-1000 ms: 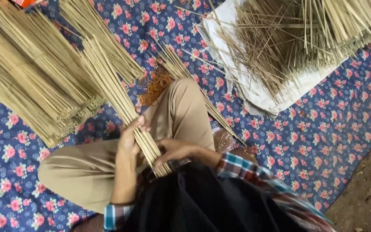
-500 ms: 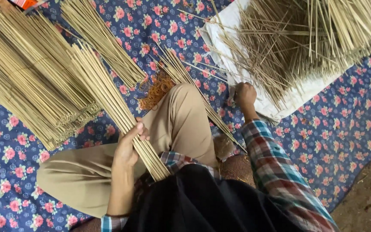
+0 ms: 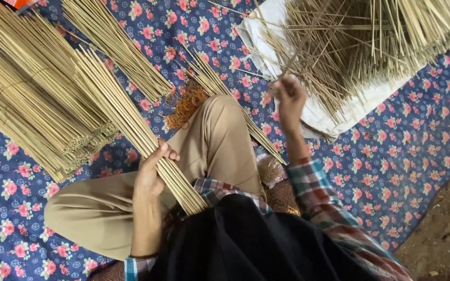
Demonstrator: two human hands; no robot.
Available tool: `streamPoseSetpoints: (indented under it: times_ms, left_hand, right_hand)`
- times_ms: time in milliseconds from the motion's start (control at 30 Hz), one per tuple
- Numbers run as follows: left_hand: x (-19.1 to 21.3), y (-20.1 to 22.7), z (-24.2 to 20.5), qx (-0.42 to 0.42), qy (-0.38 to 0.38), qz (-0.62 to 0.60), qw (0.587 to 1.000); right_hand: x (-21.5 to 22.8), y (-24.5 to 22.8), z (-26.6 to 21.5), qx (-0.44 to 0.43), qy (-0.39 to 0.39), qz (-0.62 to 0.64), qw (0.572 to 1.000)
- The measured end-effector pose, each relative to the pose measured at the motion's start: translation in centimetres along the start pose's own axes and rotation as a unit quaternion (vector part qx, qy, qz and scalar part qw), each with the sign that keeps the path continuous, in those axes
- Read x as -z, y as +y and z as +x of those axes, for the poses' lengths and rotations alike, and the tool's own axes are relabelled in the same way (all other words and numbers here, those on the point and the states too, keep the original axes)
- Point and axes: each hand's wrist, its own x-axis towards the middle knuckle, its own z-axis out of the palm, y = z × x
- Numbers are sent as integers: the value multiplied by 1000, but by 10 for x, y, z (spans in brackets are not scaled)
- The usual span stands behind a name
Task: A person sits on a cushion on the floor and weaves or bundles thin bamboo sticks together, carefully aligning each new stick with the existing bundle.
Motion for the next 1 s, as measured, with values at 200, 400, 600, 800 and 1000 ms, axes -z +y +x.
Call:
streamPoseSetpoints:
  times_ms: [200, 400, 600, 800, 1000]
  left_hand:
    - [1, 5, -5, -1, -5, -15, 1000]
    - [-9, 7, -7, -4, -6, -46, 999]
    - [7, 2, 4, 21, -90, -49, 995]
    - [32, -7, 5, -23, -57, -79, 995]
    - [32, -11, 6, -3, -20, -55, 998]
  right_hand:
    - [-47, 55, -90, -43, 66, -1, 997]
    - [-56, 71, -90, 88, -75, -88, 989]
    - [-60, -107, -161, -175, -526, 107, 825]
    - [-52, -69, -169, -280, -624, 33, 729]
    - [-19, 106, 22, -35, -157, -485, 860]
